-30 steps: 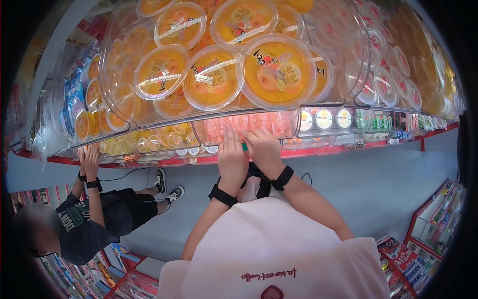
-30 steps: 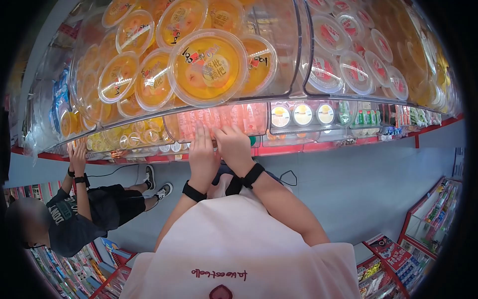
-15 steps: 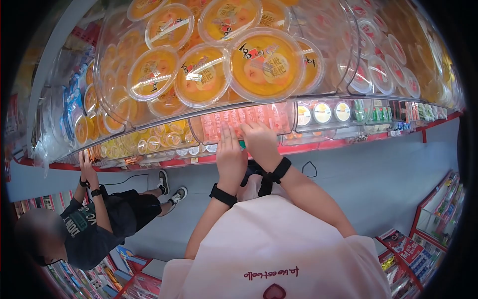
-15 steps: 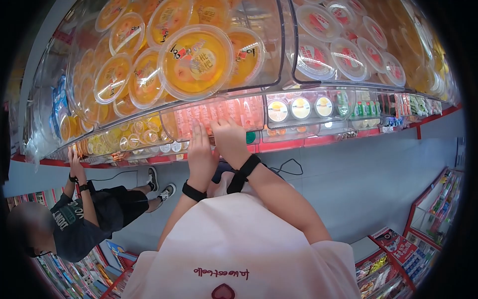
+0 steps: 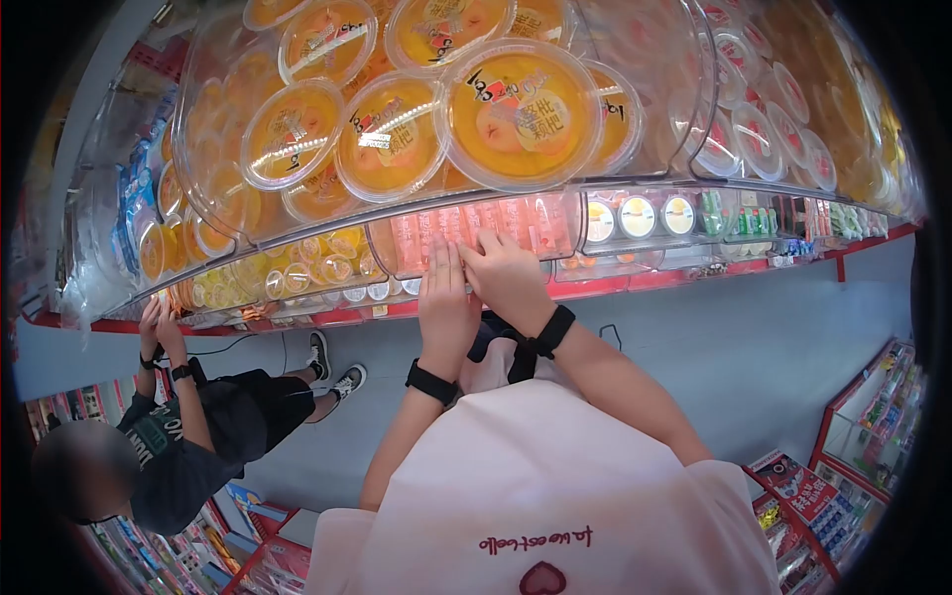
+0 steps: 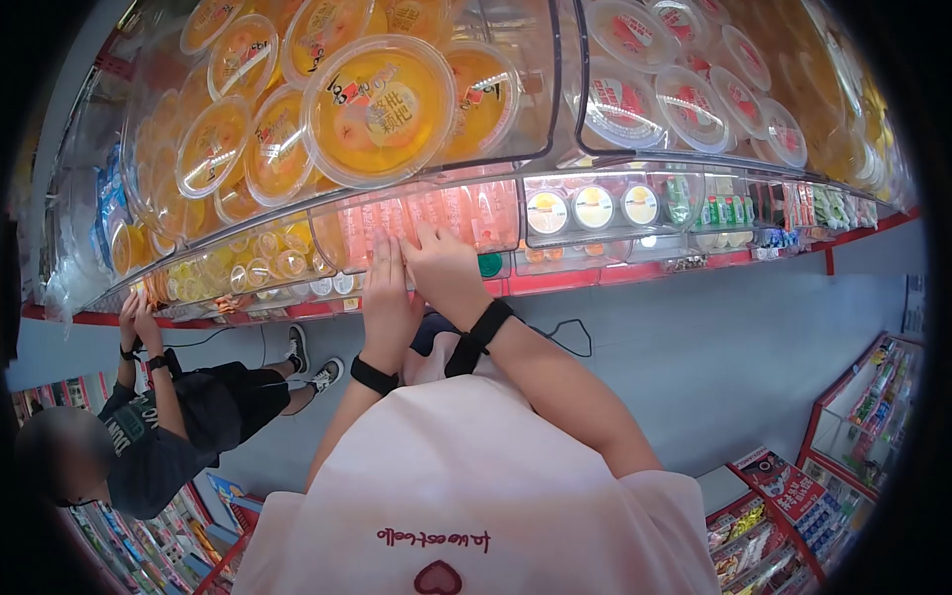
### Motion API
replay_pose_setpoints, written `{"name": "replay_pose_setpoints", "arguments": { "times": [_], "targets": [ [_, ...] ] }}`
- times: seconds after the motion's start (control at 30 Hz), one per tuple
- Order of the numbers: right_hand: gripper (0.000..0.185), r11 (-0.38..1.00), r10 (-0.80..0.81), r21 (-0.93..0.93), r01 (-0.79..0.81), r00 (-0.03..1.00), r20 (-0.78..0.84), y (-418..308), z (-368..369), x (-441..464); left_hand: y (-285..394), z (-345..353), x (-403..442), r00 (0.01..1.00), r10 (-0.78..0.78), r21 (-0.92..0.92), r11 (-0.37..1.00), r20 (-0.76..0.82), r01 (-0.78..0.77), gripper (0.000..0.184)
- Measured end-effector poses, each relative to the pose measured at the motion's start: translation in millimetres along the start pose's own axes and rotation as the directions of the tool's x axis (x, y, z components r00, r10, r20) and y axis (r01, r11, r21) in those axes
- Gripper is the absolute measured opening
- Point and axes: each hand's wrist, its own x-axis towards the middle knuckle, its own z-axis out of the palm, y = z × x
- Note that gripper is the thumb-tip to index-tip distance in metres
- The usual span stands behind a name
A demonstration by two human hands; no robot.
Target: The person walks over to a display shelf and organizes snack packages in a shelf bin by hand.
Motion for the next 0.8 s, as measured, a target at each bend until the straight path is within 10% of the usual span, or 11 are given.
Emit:
{"name": "replay_pose_setpoints", "arguments": {
  "times": [0.3, 0.57, 0.8],
  "targets": [
    [0.021, 0.946, 0.218, 0.277, -0.171, 0.964, -0.151, 4.6, -31.7, -7.9, -0.1, -3.2, 2.3, 0.999, 0.03, 0.017, 0.999, -0.03, -0.03, 0.065],
    [0.023, 0.928, 0.351, 0.162, -0.336, 0.933, -0.073, 26.7, -25.2, -14.6, -6.3, -15.6, -2.8, 0.998, 0.016, -0.184, 0.983, -0.061, -0.027, 0.056],
    [0.035, 0.944, 0.321, 0.088, -0.317, 0.946, -0.035, 30.6, -25.1, -13.1, -9.5, -13.8, -0.6, 0.989, -0.09, 0.098, 0.99, -0.116, 0.102, 0.068]
  ]
}}
